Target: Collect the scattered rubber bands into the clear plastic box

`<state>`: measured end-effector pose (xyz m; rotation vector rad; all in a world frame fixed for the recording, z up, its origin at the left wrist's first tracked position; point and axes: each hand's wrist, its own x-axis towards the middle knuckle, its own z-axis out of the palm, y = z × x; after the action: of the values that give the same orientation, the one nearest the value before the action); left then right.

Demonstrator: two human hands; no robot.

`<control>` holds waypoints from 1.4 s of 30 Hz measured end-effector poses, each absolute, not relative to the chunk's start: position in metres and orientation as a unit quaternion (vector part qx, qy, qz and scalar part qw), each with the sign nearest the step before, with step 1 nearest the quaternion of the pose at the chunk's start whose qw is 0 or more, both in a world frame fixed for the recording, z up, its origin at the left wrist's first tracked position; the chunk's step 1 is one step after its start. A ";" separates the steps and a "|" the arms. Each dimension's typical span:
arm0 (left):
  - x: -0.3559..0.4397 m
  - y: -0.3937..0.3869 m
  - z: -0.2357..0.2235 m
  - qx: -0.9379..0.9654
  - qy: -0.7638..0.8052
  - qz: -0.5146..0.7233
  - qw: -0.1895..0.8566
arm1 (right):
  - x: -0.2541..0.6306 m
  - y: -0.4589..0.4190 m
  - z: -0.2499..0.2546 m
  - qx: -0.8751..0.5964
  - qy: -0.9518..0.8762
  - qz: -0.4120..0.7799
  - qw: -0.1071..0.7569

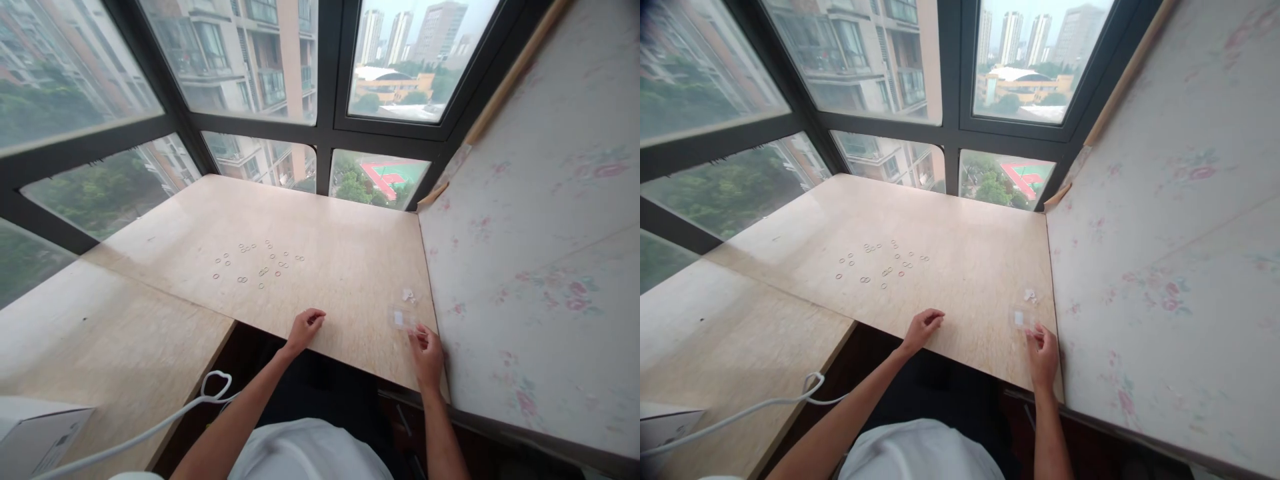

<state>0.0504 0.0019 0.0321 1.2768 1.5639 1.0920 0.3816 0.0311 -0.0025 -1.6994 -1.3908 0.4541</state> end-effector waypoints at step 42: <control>-0.037 0.121 0.082 0.503 0.680 0.417 0.332 | 0.338 -0.008 0.012 -0.663 -0.655 0.063 0.358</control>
<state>-0.0370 0.1214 0.0822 1.3154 1.7762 1.0907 0.3377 -0.0078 0.0122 -1.7100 -1.6887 0.1628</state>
